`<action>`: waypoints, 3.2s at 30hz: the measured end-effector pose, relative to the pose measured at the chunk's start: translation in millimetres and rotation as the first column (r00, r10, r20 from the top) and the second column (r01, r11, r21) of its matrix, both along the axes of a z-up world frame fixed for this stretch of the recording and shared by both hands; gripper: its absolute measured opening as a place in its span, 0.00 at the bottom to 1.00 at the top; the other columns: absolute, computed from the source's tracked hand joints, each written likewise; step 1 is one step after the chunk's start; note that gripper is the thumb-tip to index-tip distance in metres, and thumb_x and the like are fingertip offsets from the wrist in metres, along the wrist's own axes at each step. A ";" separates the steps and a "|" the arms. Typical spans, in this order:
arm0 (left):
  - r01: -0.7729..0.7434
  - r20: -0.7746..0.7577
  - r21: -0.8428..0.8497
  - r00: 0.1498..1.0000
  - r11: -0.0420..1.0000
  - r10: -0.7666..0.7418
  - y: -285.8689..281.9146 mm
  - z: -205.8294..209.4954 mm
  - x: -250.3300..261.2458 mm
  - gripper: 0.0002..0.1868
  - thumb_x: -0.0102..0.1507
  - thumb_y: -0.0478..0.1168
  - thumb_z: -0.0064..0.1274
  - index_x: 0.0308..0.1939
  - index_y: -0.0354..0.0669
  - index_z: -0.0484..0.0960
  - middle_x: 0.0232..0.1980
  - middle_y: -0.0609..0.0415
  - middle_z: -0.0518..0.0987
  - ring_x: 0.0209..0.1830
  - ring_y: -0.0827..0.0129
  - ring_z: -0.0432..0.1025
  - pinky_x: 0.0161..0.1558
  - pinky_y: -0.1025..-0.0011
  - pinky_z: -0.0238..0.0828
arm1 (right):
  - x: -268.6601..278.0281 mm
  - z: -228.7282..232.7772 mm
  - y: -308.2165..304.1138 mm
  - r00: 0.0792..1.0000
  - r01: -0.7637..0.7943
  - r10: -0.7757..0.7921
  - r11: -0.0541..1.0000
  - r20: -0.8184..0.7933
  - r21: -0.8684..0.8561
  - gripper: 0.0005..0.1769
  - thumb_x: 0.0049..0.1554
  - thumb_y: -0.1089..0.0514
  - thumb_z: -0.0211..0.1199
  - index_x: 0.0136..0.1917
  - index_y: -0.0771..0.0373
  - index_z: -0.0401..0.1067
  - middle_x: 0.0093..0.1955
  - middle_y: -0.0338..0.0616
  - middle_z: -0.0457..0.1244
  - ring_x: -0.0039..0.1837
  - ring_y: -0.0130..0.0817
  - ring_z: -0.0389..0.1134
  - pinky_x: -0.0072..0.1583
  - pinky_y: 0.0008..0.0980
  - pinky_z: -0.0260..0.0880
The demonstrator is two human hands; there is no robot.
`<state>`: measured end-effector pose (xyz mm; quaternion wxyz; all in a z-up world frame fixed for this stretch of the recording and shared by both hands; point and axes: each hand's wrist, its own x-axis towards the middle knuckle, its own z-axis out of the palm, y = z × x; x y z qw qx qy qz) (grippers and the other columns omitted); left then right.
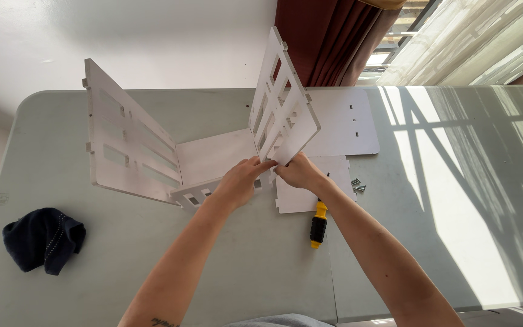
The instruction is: The person assembles a white slotted panel furniture piece on a table. They align the side panels and base, then use a screwdriver to drive screws and secure the panels, repositioning the unit and attaching a top panel as they build it up.
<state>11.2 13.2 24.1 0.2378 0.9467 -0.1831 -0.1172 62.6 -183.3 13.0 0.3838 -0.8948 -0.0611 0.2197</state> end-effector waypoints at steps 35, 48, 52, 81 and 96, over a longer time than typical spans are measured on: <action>-0.039 0.116 -0.356 0.990 0.934 0.086 -5.9 86.7 -86.2 0.34 0.55 0.19 0.46 0.64 0.45 0.77 0.47 0.49 0.81 0.45 0.54 0.75 0.44 0.59 0.71 | -117.5 12.2 -37.9 0.972 0.230 -0.156 0.785 -0.175 0.576 0.26 0.62 0.47 0.59 0.67 0.63 0.71 0.63 0.40 0.70 0.67 0.30 0.68 0.68 0.31 0.65; -0.236 -0.044 -0.837 0.928 0.493 0.369 -26.8 122.1 -120.1 0.13 0.69 0.29 0.48 0.56 0.40 0.81 0.47 0.55 0.82 0.47 0.72 0.79 0.51 0.75 0.75 | -189.6 -30.4 -41.9 0.940 0.333 -0.249 0.537 -0.232 0.775 0.42 0.58 0.57 0.62 0.81 0.56 0.47 0.80 0.44 0.50 0.81 0.40 0.50 0.76 0.46 0.56; -0.288 -0.151 -0.899 0.911 0.330 0.383 -35.2 111.9 -121.1 0.14 0.69 0.29 0.49 0.59 0.36 0.79 0.51 0.53 0.82 0.54 0.72 0.78 0.56 0.72 0.75 | -202.3 -45.6 -36.4 0.906 0.415 -0.268 0.413 -0.328 0.811 0.40 0.59 0.58 0.61 0.80 0.54 0.47 0.79 0.44 0.53 0.78 0.42 0.57 0.74 0.44 0.60; -0.533 -0.410 -0.768 0.835 0.355 0.367 -35.6 57.8 -106.9 0.22 0.69 0.43 0.46 0.66 0.40 0.72 0.66 0.53 0.78 0.62 0.66 0.76 0.63 0.68 0.68 | -74.8 -34.6 -106.5 0.583 0.530 -0.720 -0.015 -0.377 0.848 0.08 0.63 0.63 0.61 0.55 0.68 0.70 0.53 0.49 0.69 0.57 0.41 0.74 0.61 0.36 0.80; -0.633 -0.464 -0.715 0.748 0.297 0.474 -17.4 44.0 -79.8 0.21 0.68 0.42 0.47 0.65 0.41 0.74 0.64 0.55 0.79 0.61 0.69 0.77 0.63 0.70 0.68 | 27.1 -102.1 -110.3 0.358 0.850 -0.733 0.001 -0.578 0.527 0.20 0.62 0.65 0.58 0.66 0.73 0.59 0.53 0.51 0.64 0.53 0.42 0.74 0.56 0.34 0.77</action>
